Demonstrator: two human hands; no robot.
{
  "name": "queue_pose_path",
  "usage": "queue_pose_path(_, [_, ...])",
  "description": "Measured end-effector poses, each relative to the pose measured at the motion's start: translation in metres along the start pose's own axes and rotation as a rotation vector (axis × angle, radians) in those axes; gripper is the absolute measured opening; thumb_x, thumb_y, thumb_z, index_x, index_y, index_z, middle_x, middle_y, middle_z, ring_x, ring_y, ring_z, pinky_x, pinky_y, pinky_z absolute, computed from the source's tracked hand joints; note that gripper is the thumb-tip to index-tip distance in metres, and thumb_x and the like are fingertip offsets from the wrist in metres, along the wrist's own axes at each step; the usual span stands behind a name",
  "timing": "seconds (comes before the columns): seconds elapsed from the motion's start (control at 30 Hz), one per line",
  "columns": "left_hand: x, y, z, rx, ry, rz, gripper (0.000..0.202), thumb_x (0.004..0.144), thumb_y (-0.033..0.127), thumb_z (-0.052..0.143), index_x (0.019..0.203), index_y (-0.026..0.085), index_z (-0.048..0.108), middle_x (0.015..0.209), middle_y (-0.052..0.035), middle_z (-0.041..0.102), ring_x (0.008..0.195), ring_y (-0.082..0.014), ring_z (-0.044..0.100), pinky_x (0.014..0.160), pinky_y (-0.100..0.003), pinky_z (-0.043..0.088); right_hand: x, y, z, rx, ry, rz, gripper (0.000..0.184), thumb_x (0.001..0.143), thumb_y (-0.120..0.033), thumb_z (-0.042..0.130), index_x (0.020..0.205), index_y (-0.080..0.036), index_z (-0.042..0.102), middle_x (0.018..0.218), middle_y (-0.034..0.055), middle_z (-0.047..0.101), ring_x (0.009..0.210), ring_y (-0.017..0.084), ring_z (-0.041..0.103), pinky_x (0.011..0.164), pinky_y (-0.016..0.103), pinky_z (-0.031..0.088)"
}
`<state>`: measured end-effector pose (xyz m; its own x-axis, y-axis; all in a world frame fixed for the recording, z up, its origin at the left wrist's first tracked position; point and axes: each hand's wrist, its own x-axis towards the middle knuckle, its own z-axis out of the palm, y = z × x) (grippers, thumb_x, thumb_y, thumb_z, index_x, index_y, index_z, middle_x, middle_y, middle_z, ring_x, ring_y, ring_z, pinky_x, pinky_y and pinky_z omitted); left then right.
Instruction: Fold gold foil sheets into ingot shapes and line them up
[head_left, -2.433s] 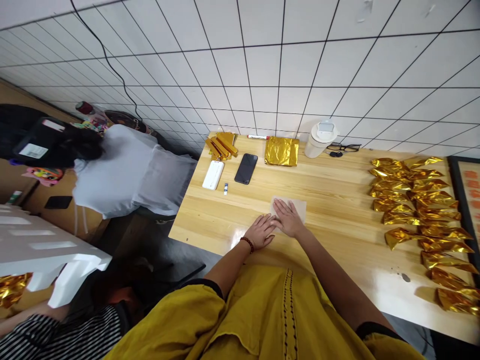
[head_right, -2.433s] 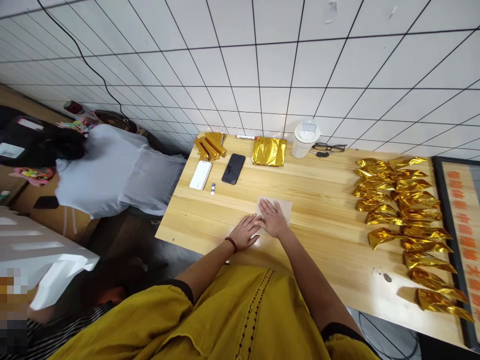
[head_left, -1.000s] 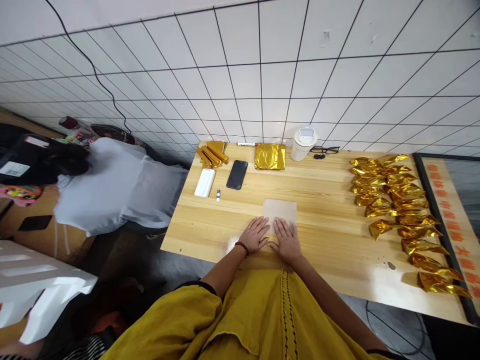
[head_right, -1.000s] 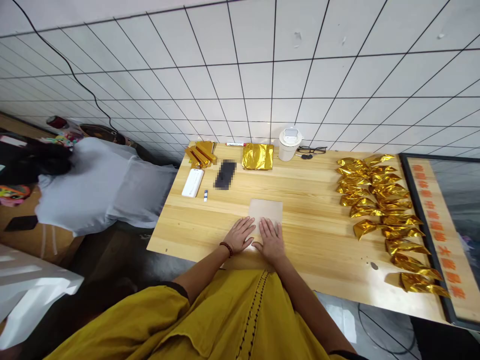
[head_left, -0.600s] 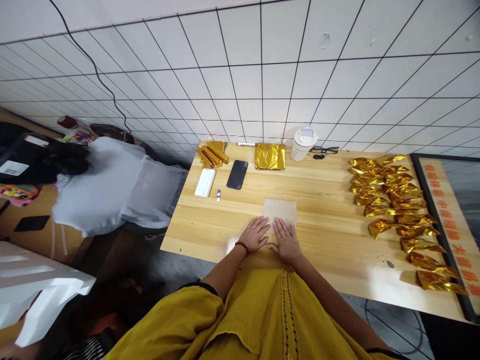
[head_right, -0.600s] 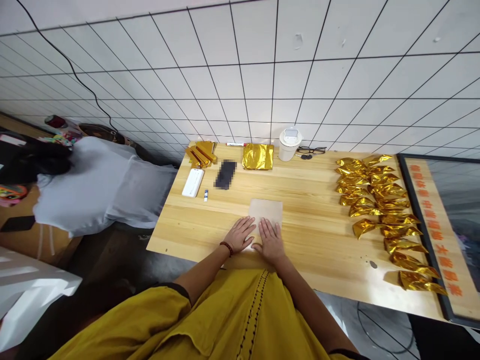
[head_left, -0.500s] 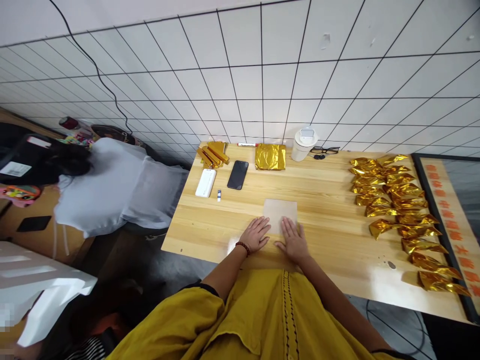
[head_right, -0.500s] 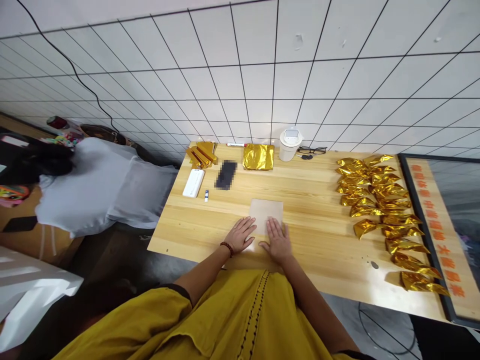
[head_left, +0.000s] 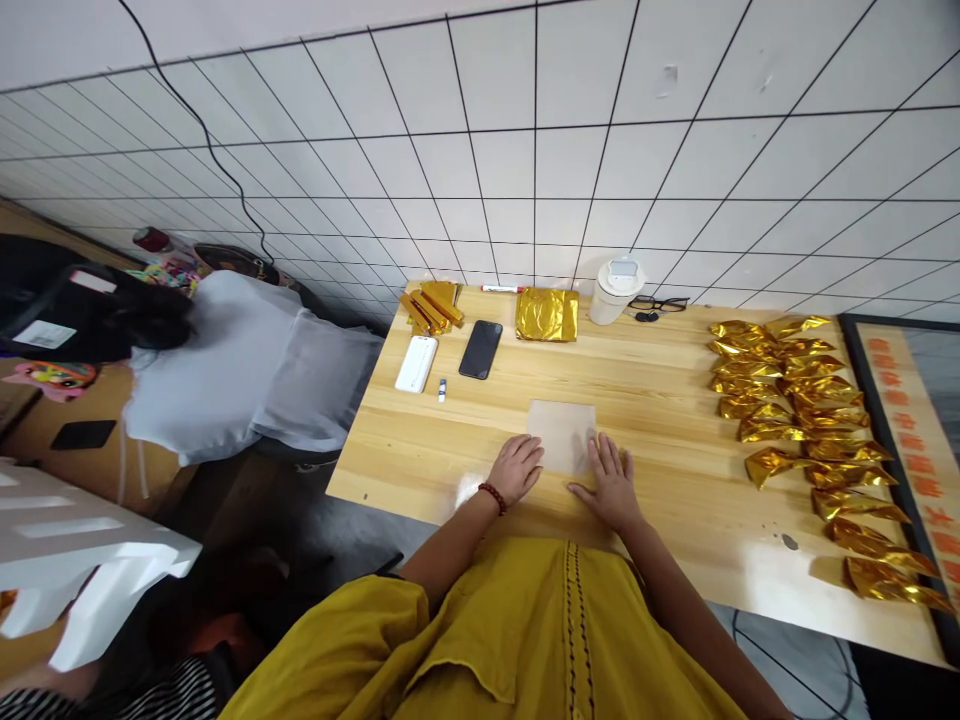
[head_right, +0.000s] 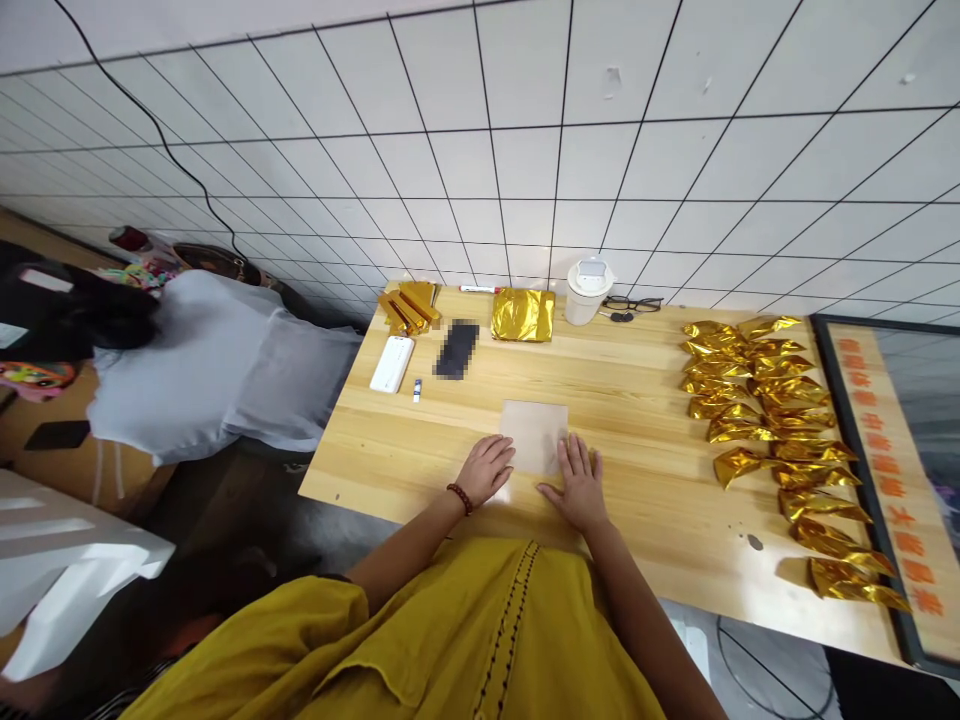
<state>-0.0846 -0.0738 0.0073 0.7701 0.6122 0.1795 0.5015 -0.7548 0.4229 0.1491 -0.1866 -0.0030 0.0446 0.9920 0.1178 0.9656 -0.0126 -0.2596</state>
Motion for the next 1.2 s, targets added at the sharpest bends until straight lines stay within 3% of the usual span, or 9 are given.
queue_pose_path(0.17, [0.003, 0.003, -0.002, -0.027, 0.017, -0.028, 0.028, 0.096, 0.031, 0.054, 0.118, 0.019, 0.067, 0.133, -0.0091, 0.064, 0.128, -0.0289, 0.053, 0.110, -0.051, 0.044, 0.004, 0.002, -0.007, 0.100, -0.004, -0.183, 0.045, 0.096, -0.042, 0.057, 0.136, -0.022, 0.061, 0.154, 0.0125, 0.046, 0.144, 0.030, 0.040, 0.119, 0.053, 0.023])
queue_pose_path(0.27, [0.003, 0.003, -0.003, -0.069, 0.029, -0.041, 0.024, 0.097, 0.029, 0.054, 0.113, 0.019, 0.069, 0.132, -0.0084, 0.065, 0.127, -0.0277, 0.054, 0.110, -0.051, 0.044, 0.004, 0.001, -0.008, 0.147, 0.028, -0.237, 0.032, 0.095, -0.037, 0.060, 0.122, -0.024, 0.070, 0.144, 0.0082, 0.059, 0.140, 0.029, 0.046, 0.117, 0.050, 0.031])
queue_pose_path(0.5, [0.008, 0.006, -0.003, -0.205, 0.111, -0.172, 0.022, 0.098, 0.027, 0.050, 0.094, 0.020, 0.071, 0.121, -0.0082, 0.070, 0.121, -0.0240, 0.057, 0.108, -0.048, 0.045, 0.010, 0.003, -0.007, 0.207, 0.126, -0.164, 0.031, 0.097, -0.029, 0.057, 0.125, -0.022, 0.068, 0.135, 0.0102, 0.065, 0.127, 0.025, 0.058, 0.112, 0.047, 0.038])
queue_pose_path(0.6, [0.007, 0.004, -0.006, -0.230, 0.064, -0.152, 0.025, 0.091, 0.037, 0.063, 0.107, 0.019, 0.069, 0.127, -0.0103, 0.067, 0.124, -0.0271, 0.056, 0.109, -0.050, 0.043, 0.013, 0.007, -0.007, 0.247, 0.172, -0.137, 0.026, 0.097, -0.019, 0.052, 0.112, -0.023, 0.073, 0.127, 0.0080, 0.071, 0.121, 0.023, 0.062, 0.108, 0.044, 0.040])
queue_pose_path(0.7, [0.006, 0.002, -0.009, -0.204, 0.008, -0.112, 0.057, 0.078, 0.044, 0.077, 0.127, 0.018, 0.062, 0.135, -0.0133, 0.062, 0.127, -0.0323, 0.053, 0.109, -0.054, 0.042, 0.014, 0.009, -0.007, 0.292, 0.197, -0.132, 0.025, 0.096, -0.017, 0.051, 0.103, -0.023, 0.075, 0.120, 0.0065, 0.074, 0.118, 0.022, 0.063, 0.106, 0.044, 0.041])
queue_pose_path(0.83, [0.011, 0.003, -0.009, -0.183, 0.028, -0.154, 0.027, 0.088, 0.016, 0.059, 0.113, 0.020, 0.069, 0.120, -0.0082, 0.069, 0.117, -0.0255, 0.058, 0.103, -0.048, 0.045, 0.015, 0.010, -0.007, 0.335, 0.209, -0.100, 0.022, 0.097, -0.021, 0.052, 0.102, -0.022, 0.074, 0.107, 0.0066, 0.077, 0.107, 0.021, 0.067, 0.102, 0.041, 0.043])
queue_pose_path(0.9, [0.015, 0.004, -0.010, -0.194, 0.041, -0.174, 0.025, 0.089, 0.010, 0.054, 0.103, 0.021, 0.071, 0.113, -0.0065, 0.071, 0.112, -0.0234, 0.060, 0.101, -0.045, 0.046, 0.015, 0.010, -0.007, 0.323, 0.195, -0.067, 0.023, 0.097, -0.024, 0.053, 0.109, -0.022, 0.072, 0.106, 0.0077, 0.077, 0.105, 0.022, 0.067, 0.099, 0.040, 0.044])
queue_pose_path(1.0, [0.020, 0.005, -0.013, -0.217, 0.042, -0.203, 0.023, 0.092, 0.013, 0.053, 0.101, 0.022, 0.072, 0.111, -0.0058, 0.073, 0.109, -0.0231, 0.061, 0.100, -0.044, 0.047, 0.016, 0.011, -0.005, 0.286, 0.166, -0.005, 0.030, 0.096, -0.029, 0.053, 0.121, -0.020, 0.067, 0.111, 0.0098, 0.075, 0.107, 0.025, 0.065, 0.095, 0.040, 0.044])
queue_pose_path(1.2, [0.026, 0.004, -0.017, -0.205, 0.031, -0.318, 0.019, 0.095, 0.025, 0.057, 0.107, 0.023, 0.072, 0.101, -0.0050, 0.075, 0.098, -0.0229, 0.064, 0.098, -0.044, 0.046, 0.022, 0.009, -0.003, 0.296, 0.115, 0.154, 0.035, 0.097, -0.035, 0.048, 0.121, -0.018, 0.067, 0.097, 0.0090, 0.077, 0.093, 0.025, 0.067, 0.087, 0.038, 0.043])
